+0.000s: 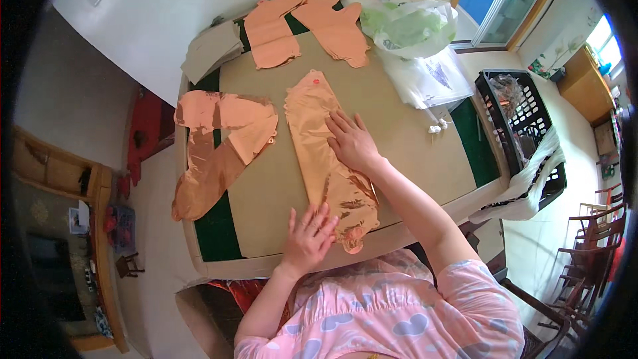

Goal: Folding foil balloons and placing them into individual plastic packaging sleeves with cardboard backings.

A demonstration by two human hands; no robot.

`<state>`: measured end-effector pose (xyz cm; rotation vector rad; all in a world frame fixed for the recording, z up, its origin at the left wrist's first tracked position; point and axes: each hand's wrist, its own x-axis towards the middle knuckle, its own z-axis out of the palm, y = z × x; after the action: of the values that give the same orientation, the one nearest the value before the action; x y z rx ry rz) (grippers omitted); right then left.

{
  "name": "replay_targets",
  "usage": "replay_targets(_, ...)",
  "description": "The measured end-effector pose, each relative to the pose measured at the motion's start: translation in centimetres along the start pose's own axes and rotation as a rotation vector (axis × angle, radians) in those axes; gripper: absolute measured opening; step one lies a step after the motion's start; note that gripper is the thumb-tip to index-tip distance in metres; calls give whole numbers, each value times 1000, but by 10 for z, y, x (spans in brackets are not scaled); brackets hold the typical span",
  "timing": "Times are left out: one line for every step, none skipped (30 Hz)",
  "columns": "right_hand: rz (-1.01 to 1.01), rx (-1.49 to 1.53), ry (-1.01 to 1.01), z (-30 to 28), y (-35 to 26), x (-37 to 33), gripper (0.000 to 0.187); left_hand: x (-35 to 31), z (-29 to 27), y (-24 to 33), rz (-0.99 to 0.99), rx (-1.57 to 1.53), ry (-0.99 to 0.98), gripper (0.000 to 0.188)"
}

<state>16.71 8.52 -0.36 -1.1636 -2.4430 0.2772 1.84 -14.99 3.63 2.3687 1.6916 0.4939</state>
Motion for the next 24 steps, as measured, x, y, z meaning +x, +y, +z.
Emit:
replay_targets(-1,6,-4,0,0,1,50,-3,1,4,2,-1,1,45)
replay_targets(0,4,-4,-1,0,1,50,-5,1,7,48,14,-14,45)
replay_targets(-11,-5,0,-1,-1,2,50,-6,2,10,94,28,-29,45)
replay_targets(-22,-13,4,-1,-2,2,49,-6,4,11,95,27,-25,44)
replay_targets(-21,-15,4,-2,-2,2,49,-6,6,10,97,26,-25,44)
replay_targets(-22,-16,4,-3,-3,2,49,-6,8,9,96,23,-30,45)
replay_targets(-23,-17,4,-3,-2,2,49,-6,9,9,96,19,-36,45)
replay_targets(-23,-18,4,-3,-2,2,49,-6,9,8,96,19,-35,45)
replay_targets(-25,-19,11,-2,-1,2,49,-6,10,9,98,22,-30,45)
replay_targets(-27,-20,17,-1,-1,2,49,-5,10,9,101,24,-26,45)
replay_targets(-28,-21,18,-1,0,2,49,-5,10,9,102,24,-25,45)
replay_targets(-27,-25,19,0,1,2,49,-5,9,10,99,35,-24,44)
replay_targets(-28,-27,20,-1,0,2,49,-5,8,10,95,46,-24,42)
replay_targets(-30,-27,20,-1,-1,2,49,-5,8,10,93,46,-23,42)
replay_targets(-30,-18,14,-1,-2,3,50,-6,8,10,94,30,-20,44)
replay_targets(-29,-10,9,-1,-2,3,50,-6,8,10,96,14,-17,46)
replay_targets(-30,-11,10,-1,-1,3,50,-7,8,10,96,15,-16,46)
replay_targets(-30,-18,10,0,0,3,50,-7,8,10,102,14,-13,47)
replay_targets(-31,-23,9,0,-1,3,50,-7,8,11,106,15,-11,47)
replay_targets(-34,-22,9,0,-1,3,50,-7,6,11,103,16,-10,47)
replay_targets(-26,-30,4,-1,-1,3,50,-7,5,11,104,-12,7,45)
replay_targets(-19,-40,1,-1,-1,3,49,-6,4,10,106,-41,24,44)
replay_targets(-21,-39,2,-1,-1,4,49,-5,4,7,105,-38,26,44)
replay_targets(-24,-28,10,-2,-1,4,49,-3,5,-1,29,-97,133,43)
